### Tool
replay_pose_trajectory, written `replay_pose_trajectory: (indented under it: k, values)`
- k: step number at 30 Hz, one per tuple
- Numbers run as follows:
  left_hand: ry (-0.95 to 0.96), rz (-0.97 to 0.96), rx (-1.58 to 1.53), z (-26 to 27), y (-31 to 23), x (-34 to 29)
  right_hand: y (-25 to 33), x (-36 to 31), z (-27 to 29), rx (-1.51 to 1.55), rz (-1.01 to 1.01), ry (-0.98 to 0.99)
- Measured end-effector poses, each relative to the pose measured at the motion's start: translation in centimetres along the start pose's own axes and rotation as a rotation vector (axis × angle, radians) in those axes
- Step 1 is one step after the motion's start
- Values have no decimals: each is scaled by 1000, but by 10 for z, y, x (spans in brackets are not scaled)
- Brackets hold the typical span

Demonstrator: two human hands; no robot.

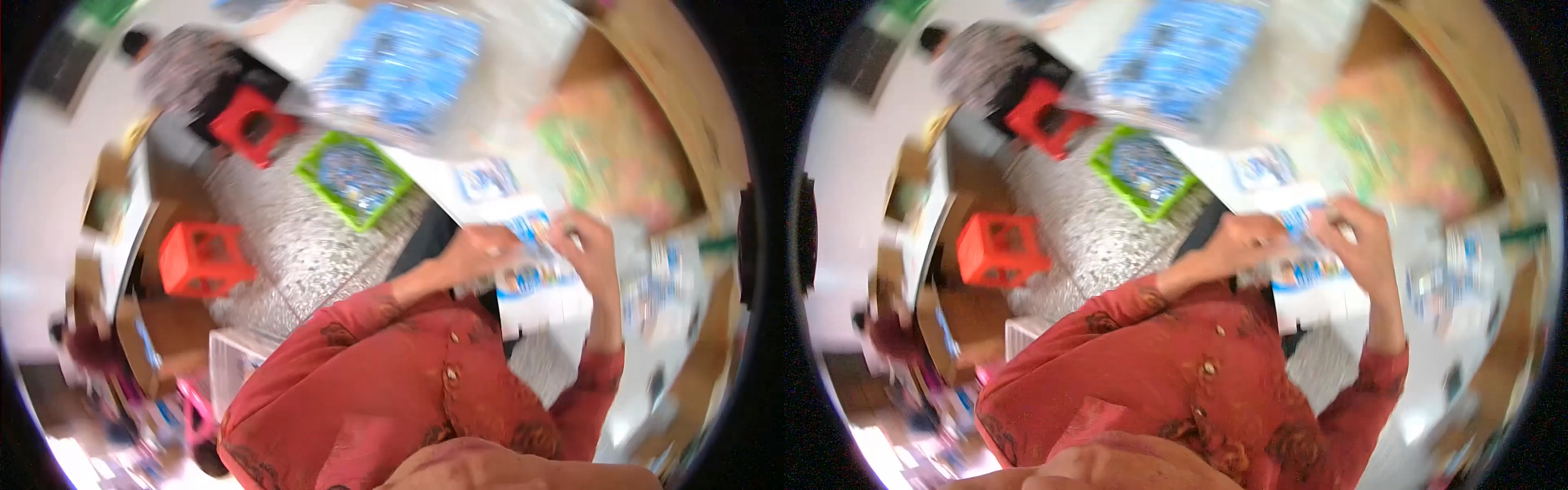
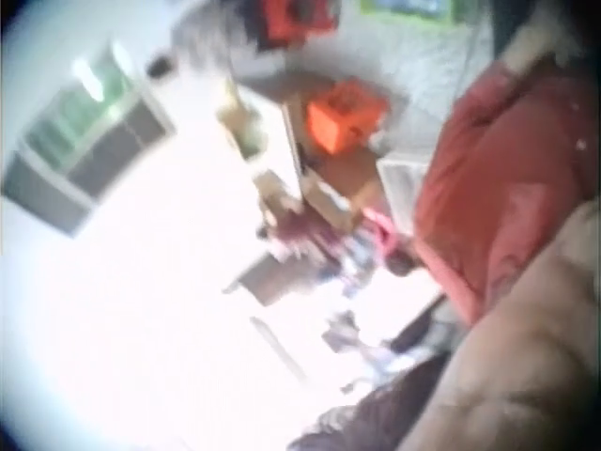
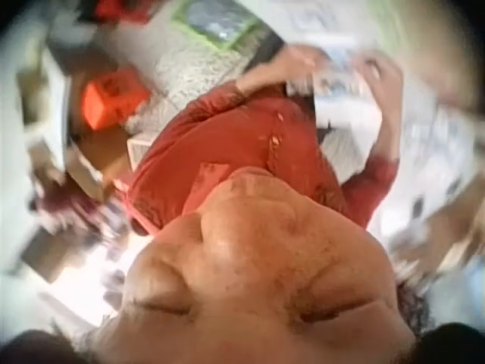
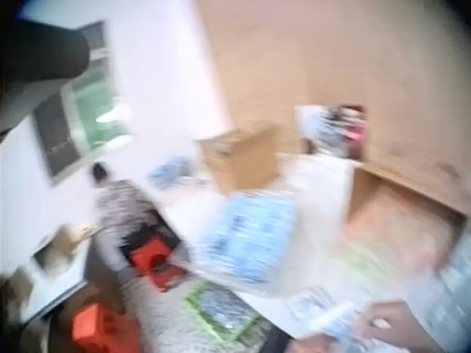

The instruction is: Packaging small product components and instructional sheets into plastic bags.

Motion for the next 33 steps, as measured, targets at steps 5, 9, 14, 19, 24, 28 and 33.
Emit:
replay_pose_trajectory:
  k: [5, 9, 14, 19, 24, 28, 33]
  values:
    - [-155, -82, 223, 20, -14, -22, 6, 11, -27, 144, 95, 186]
    - [-264, -23, 204, 37, -29, -45, 21, 18, -53, 235, 129, 280]
    - [-425, 286, 85, 43, -38, -78, 35, 26, -73, 259, 303, 399]
    - [-583, 270, 187, 60, -62, -105, 61, 30, -102, 234, 515, 497]
    - [-655, 290, 317, 72, -76, -139, 90, 34, -133, 207, 538, 725]
    - [-711, 312, 381, 86, -95, -158, 119, 34, -157, 174, 510, 873]
    - [-874, 302, 431, 100, -109, -181, 146, 32, -189, 164, 579, 900]
Point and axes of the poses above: each hand's wrist, its own x-axis towards the middle knuckle, its own z-axis out of the back of the hand, y = z × x, the point moved 4 cm from there along x, towards the middle knuckle, and after that the axes turned 4 degrees about x, right-handed, at the moved point
